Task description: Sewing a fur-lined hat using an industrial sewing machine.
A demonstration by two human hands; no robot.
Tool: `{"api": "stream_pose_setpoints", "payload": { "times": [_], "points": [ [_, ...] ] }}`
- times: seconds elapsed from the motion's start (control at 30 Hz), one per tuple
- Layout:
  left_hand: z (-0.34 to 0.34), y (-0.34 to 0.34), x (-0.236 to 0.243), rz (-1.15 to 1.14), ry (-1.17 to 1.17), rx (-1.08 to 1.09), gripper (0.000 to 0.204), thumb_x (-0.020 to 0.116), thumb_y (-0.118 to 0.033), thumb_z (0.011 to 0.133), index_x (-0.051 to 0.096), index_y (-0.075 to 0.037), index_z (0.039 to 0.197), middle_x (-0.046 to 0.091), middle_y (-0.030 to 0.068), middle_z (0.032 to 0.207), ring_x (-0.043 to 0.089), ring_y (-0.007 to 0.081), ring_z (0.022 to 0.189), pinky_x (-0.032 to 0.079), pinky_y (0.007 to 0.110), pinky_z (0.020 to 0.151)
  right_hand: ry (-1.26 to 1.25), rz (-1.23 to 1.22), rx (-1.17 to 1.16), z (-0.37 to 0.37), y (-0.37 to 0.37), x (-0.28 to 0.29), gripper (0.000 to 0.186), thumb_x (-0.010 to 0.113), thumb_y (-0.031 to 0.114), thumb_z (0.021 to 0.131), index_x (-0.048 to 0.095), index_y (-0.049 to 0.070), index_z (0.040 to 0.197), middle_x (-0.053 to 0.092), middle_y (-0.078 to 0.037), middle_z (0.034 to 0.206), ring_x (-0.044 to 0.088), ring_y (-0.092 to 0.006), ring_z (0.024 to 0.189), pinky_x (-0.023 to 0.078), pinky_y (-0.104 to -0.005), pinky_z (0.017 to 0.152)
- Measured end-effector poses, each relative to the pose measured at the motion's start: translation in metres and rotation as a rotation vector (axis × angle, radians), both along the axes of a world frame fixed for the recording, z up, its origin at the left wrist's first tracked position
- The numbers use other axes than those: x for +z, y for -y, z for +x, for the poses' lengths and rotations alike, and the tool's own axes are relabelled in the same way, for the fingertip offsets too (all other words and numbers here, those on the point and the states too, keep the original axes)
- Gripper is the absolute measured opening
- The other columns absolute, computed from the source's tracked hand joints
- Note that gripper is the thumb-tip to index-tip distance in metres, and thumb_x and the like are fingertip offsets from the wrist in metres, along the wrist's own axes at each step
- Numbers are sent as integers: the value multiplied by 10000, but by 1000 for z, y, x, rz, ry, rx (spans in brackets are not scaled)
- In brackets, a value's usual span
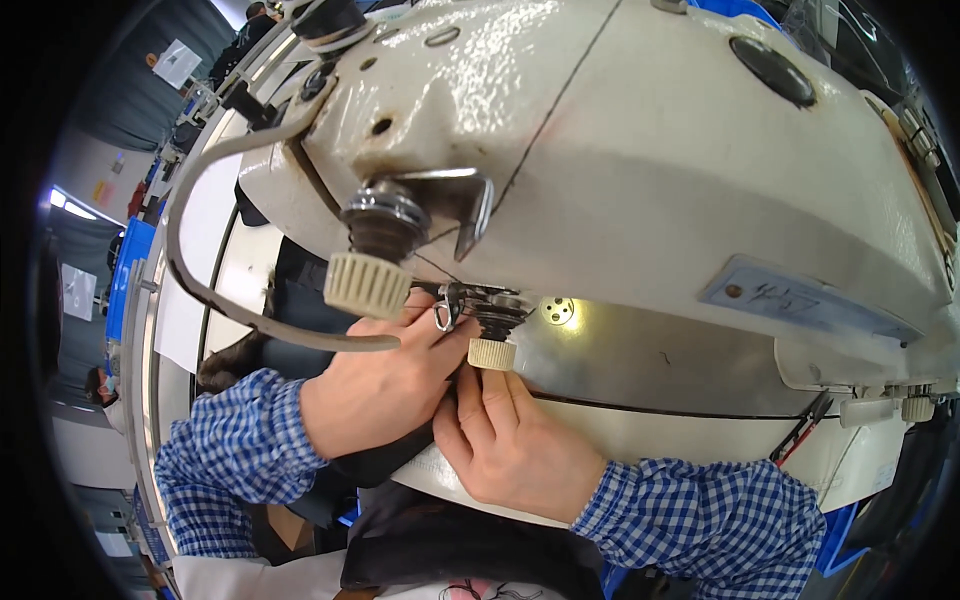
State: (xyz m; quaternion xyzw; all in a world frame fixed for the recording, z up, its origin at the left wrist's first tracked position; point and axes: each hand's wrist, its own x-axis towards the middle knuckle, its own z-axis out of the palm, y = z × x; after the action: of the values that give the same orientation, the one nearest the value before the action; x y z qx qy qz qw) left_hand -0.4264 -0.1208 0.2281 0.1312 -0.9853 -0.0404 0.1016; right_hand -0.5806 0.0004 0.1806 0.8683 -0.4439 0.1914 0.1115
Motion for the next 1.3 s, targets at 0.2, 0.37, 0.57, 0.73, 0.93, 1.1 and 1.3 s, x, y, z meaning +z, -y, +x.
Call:
{"api": "stream_pose_setpoints", "payload": {
  "times": [0.2, 0.37, 0.57, 0.73, 0.93, 1.1, 1.3],
  "points": [
    [7, -27, 3, -58, -9, 212, 341, 688, -59, 737, 689, 16, 1070, 590, 109, 988, 600, 279, 807, 489, 372, 668, -85, -15, 34, 7, -2, 3, 420, 594, 194, 817, 669, -112, 1095, 677, -308, 1108, 639, -456, 1120, 545, -469, 1010],
    [6, -24, -21, 233, -249, 476, 267, 768, -127, 865, 697, -45, 1110, 631, 131, 926, 646, 318, 804, 536, 402, 672, -51, -17, 16, 7, -3, 0, 414, 596, 194, 824, 665, -107, 1101, 678, -297, 1119, 640, -439, 1129, 540, -466, 1014],
    [13, -17, -20, 390, -352, 415, 178, 718, -3, 866, 712, -5, 1044, 613, 146, 844, 622, 315, 786, 508, 382, 645, 389, 16, -14, -6, 8, -6, 317, 650, 164, 840, 648, -44, 1080, 673, -219, 1124, 629, -360, 1136, 536, -447, 981],
    [13, -14, -23, 417, -378, 379, 122, 673, 19, 895, 679, 24, 1017, 603, 144, 845, 569, 316, 748, 474, 397, 614, 372, 107, -24, -10, 16, -14, 254, 636, 162, 861, 620, -34, 1023, 658, -205, 1064, 602, -356, 1174, 508, -457, 1034],
    [13, -5, -15, 563, -303, 395, 150, 655, 28, 902, 667, 9, 1051, 640, 153, 956, 655, 328, 857, 518, 358, 751, 179, 92, -22, -2, 5, -6, 300, 621, 170, 872, 644, -60, 1062, 661, -243, 1091, 608, -412, 1204, 510, -453, 1055],
    [15, 8, -7, 745, -162, 434, 177, 705, -78, 896, 716, -52, 1071, 657, 146, 935, 671, 332, 840, 532, 394, 771, 192, 100, -4, 4, -1, -2, 344, 607, 185, 880, 655, -74, 1102, 662, -266, 1135, 606, -448, 1192, 525, -479, 1036],
    [15, 6, -12, 750, -206, 414, 195, 688, -55, 882, 728, -61, 1072, 657, 143, 928, 672, 315, 831, 528, 374, 755, 203, 112, -15, 8, -4, -2, 346, 605, 182, 872, 663, -81, 1090, 662, -276, 1148, 611, -463, 1179, 527, -498, 1038]
  ]
}}
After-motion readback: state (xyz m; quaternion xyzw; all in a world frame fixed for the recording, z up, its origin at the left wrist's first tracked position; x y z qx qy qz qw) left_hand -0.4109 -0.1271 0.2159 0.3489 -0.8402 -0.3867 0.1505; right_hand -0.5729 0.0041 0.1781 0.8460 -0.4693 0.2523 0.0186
